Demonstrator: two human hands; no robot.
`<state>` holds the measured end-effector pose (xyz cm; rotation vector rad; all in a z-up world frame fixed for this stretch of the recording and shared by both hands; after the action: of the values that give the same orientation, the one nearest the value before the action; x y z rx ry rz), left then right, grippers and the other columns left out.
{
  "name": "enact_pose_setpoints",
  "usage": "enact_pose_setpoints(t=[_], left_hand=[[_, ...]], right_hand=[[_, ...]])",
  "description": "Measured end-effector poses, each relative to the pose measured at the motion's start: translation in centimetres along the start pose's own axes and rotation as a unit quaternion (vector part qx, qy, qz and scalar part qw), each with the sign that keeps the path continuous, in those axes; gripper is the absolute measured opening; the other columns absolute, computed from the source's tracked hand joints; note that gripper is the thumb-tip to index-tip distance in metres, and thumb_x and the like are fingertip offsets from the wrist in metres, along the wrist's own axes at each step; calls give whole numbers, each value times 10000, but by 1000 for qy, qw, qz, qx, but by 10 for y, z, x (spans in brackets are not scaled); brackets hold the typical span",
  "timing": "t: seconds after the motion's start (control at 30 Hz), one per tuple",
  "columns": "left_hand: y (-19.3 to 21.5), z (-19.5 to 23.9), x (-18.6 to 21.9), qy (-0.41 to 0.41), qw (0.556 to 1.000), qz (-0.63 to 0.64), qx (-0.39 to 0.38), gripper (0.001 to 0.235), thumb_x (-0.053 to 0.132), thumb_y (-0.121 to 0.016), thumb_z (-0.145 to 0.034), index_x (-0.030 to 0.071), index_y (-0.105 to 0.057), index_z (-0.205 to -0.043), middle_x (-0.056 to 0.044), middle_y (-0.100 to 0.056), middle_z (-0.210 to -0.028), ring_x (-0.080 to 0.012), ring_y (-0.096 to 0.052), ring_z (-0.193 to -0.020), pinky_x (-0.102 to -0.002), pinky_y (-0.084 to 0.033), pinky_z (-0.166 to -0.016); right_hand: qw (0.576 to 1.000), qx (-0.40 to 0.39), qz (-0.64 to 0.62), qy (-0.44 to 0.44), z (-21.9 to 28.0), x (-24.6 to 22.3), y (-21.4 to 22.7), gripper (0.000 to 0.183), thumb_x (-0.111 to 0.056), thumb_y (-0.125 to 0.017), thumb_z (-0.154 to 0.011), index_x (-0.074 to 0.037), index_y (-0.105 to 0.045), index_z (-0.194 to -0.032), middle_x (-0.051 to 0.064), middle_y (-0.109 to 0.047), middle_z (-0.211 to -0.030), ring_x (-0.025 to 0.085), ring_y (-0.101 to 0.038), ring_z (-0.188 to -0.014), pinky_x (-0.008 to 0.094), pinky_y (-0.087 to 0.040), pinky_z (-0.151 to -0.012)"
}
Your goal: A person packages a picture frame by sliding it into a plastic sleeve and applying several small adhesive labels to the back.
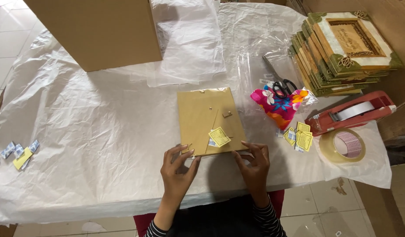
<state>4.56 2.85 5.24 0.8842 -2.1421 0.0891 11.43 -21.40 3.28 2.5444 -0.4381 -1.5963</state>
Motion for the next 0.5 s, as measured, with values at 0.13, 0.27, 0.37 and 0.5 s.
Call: enact_pose_setpoints(t=[0.13, 0.27, 0.37, 0.5], left_hand=[[2, 1, 1, 4, 1000, 1, 15, 305, 69, -853, -824, 128, -730, -1096, -103, -655, -1184, -289, -668, -1176, -409, -610, -1036], [0, 4, -4, 7, 1000, 4, -1, 274, 64, -845, -827, 127, -725, -1065, -105, -637, -1169, -308, -661, -1174, -423, -613, -1031], [0, 5, -7, 21, 1000, 16, -7, 228, 50, -834, -830, 116, -728, -1021, -107, -600, -1146, -335, -669, -1176, -429, -616, -1024], [1, 5, -9, 45, 999, 18, -7, 185, 73, -837, -830, 119, -738, -980, -88, -568, -1104, -274, -679, -1106, -215, -626, -562]], right_hand=[[1000, 8, -12, -17, 1, 6, -3, 312, -98, -839, -817, -50, -707, -1095, 115, -530, -1163, 204, -673, -1068, 295, -701, -812], [999, 5, -37, -6, -3, 1, -2, 230, -25, -838, -788, 12, -703, -971, 183, -590, -1346, 219, -755, -940, 292, -691, -809], [1000, 2, -27, 11, -4, -3, -3, 194, -21, -841, -785, 20, -719, -930, 188, -659, -1303, 215, -752, -977, 290, -677, -830], [999, 8, -9, 30, -2, -8, -3, 192, -8, -855, -773, 7, -711, -899, 183, -708, -1227, 192, -764, -892, 269, -664, -796]])
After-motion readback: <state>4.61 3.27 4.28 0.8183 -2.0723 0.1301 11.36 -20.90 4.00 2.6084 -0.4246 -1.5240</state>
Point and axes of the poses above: each hand's wrist, its own z-axis away from the middle knuckle, its own y-axis out of the back of the hand, x = y × z, the point moved 7 cm from there along -z, towards the middle knuckle
